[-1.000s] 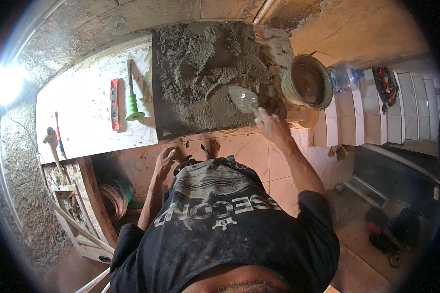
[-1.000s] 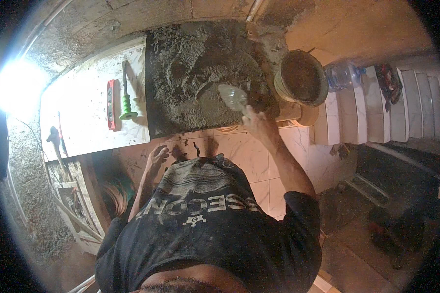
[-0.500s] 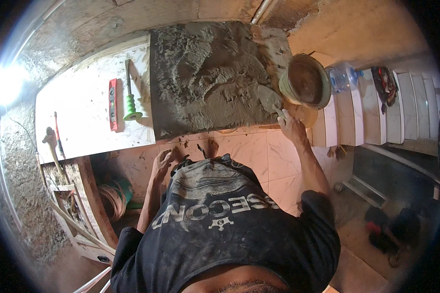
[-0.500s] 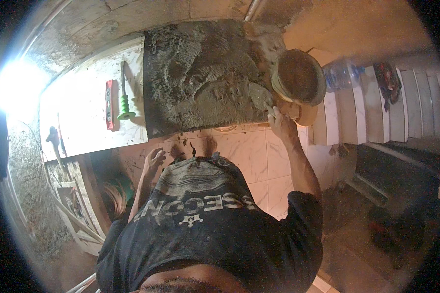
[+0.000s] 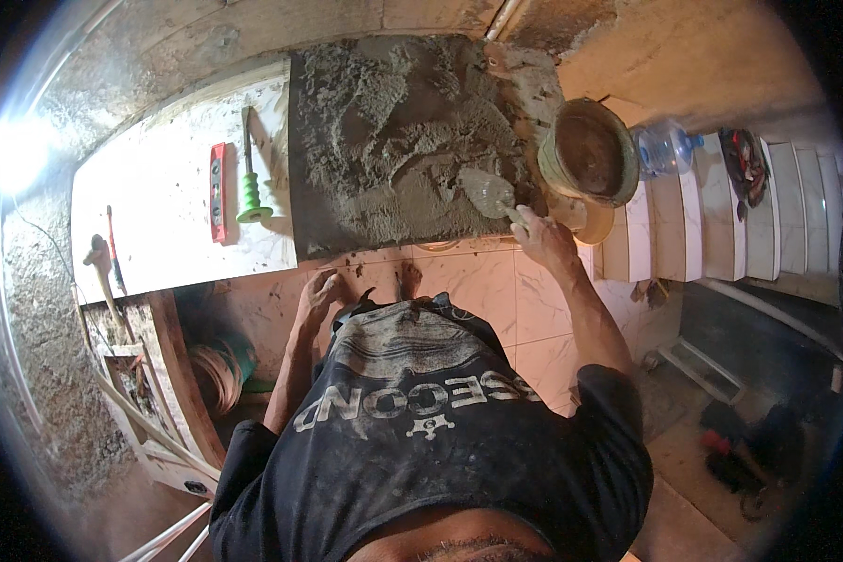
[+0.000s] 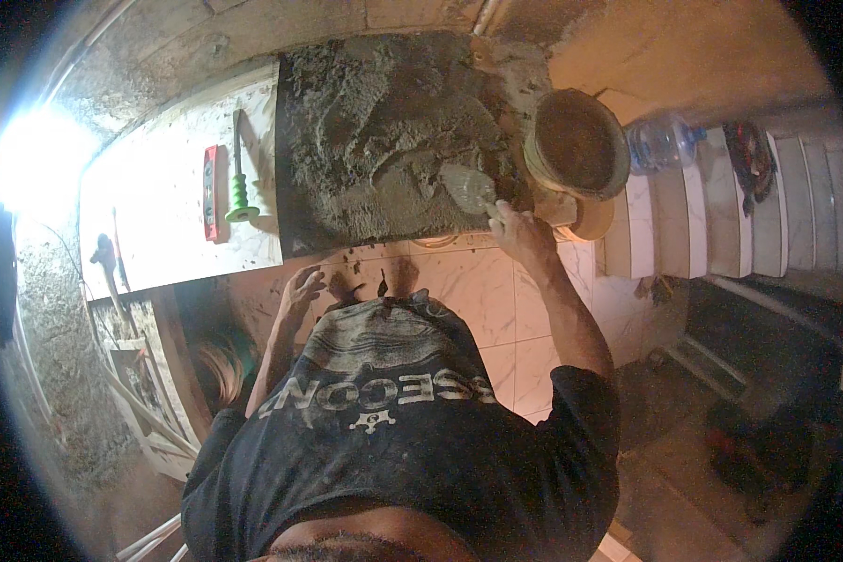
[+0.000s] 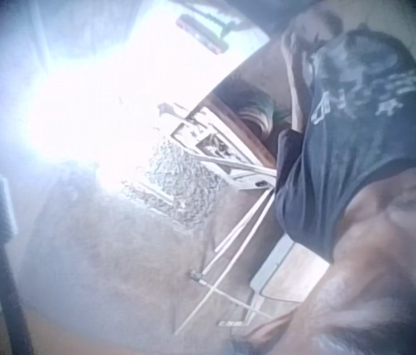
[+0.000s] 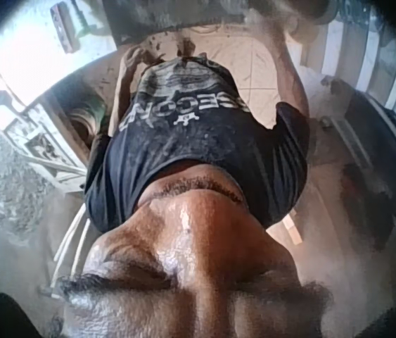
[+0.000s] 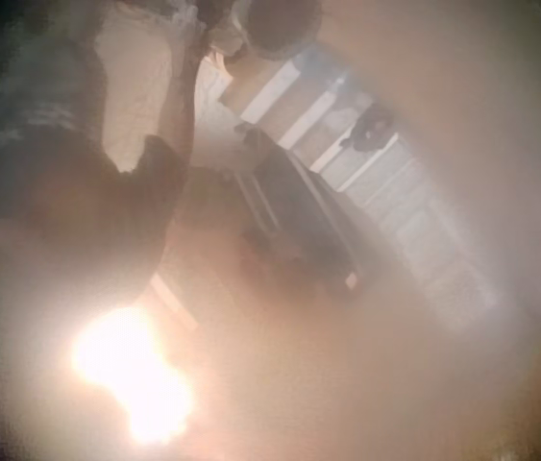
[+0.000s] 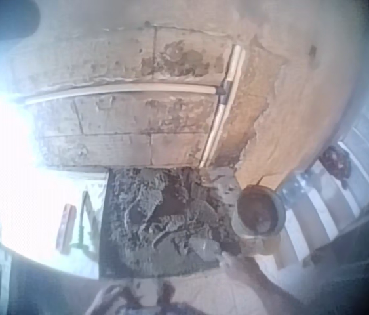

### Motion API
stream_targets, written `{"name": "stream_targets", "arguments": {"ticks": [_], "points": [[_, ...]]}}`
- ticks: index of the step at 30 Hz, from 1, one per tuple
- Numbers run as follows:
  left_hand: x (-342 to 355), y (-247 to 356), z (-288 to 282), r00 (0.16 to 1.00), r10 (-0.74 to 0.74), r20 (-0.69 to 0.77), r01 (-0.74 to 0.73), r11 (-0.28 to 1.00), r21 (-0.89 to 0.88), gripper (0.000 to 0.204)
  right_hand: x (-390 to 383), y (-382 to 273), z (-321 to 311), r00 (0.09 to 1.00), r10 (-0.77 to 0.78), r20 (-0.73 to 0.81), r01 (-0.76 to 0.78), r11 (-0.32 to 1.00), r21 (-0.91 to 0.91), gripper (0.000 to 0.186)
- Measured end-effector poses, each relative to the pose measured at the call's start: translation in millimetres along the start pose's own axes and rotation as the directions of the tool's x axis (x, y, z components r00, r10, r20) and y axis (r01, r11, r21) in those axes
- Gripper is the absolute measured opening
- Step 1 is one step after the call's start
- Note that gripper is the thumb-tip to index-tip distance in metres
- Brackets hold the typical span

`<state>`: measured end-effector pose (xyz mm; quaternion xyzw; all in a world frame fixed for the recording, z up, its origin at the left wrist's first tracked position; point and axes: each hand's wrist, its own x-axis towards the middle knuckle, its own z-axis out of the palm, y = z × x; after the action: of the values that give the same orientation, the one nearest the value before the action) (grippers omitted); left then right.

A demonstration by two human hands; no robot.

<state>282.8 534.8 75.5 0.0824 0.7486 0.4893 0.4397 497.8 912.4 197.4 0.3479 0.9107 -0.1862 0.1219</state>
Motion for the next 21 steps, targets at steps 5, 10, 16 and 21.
{"name": "stream_targets", "arguments": {"ticks": [5,10,16,21], "points": [[-11,3,2,0.998,-0.064,0.018,0.065,0.997,-0.046,0.043,-8,12,-7,0.994,-0.038,-0.098,0.034,0.998,-0.045,0.042],[-19,38,21,0.989,-0.140,0.054,0.146,0.982,-0.120,0.042,3,4,11,0.997,-0.069,-0.032,0.068,0.998,-0.019,0.043],[6,8,18,0.996,0.087,0.038,-0.085,0.995,-0.058,0.043,-2,21,-4,0.999,0.023,-0.047,-0.025,0.999,-0.037,0.047],[3,23,28,0.994,0.027,0.110,-0.022,0.999,-0.044,0.044,-8,12,-27,0.997,0.077,-0.003,-0.077,0.996,-0.051,0.047]]}}
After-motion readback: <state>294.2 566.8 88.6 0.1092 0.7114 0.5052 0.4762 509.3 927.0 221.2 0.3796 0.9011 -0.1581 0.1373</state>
